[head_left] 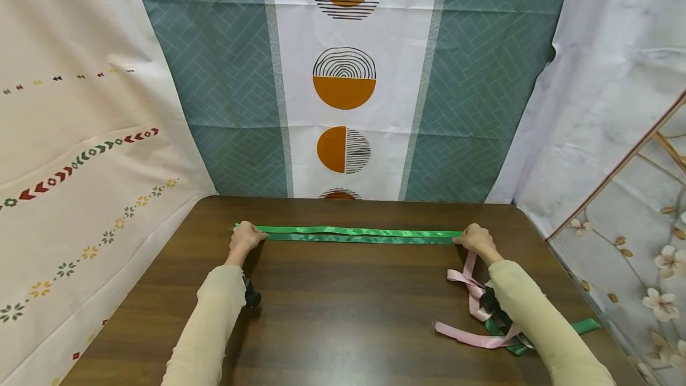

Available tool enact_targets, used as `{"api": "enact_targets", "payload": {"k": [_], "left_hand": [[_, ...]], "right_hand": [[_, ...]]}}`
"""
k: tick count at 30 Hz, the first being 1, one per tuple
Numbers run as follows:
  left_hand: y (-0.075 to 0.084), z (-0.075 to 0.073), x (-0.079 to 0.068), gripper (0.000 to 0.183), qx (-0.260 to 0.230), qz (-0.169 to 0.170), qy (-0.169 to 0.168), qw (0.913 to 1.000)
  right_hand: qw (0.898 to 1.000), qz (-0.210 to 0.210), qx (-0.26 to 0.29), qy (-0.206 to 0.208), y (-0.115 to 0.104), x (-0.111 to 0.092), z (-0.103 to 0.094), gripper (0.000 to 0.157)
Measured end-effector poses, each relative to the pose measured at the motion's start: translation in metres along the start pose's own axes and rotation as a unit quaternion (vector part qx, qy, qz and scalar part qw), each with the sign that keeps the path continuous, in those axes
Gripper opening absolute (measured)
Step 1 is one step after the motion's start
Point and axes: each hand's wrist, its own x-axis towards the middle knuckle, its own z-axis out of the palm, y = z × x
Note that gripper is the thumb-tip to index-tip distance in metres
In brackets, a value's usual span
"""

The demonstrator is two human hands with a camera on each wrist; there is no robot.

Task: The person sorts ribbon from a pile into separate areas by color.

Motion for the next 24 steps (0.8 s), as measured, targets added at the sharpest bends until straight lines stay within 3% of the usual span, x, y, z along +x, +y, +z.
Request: {"api": "enact_targets", "payload": {"k": [8,12,16,24], "left_hand": [[0.002,0.001,-0.001,0.026,-0.001,-0.005,0.008,1.0000],[-0.001,0.001,-0.001,0.024,-0.004,-0.008,0.013,0.9999],[0.000,-0.002,-0.003,0.024,-0.009,-0.009,0.014,0.9998],[0.009,-0.009,-0.006,0.039,-0.014,-0.004,0.016,0.9998]], "right_hand": [[0.999,0.052,-0.003,0.007,0.000,0.004,0.001,0.055],[0.998,0.060,-0.003,0.018,0.002,0.004,-0.001,0.055],[0.999,0.049,0.002,0.017,0.000,0.002,-0.008,0.050],[1.000,-0.021,0.014,0.018,-0.005,0.001,-0.016,0.038]]}}
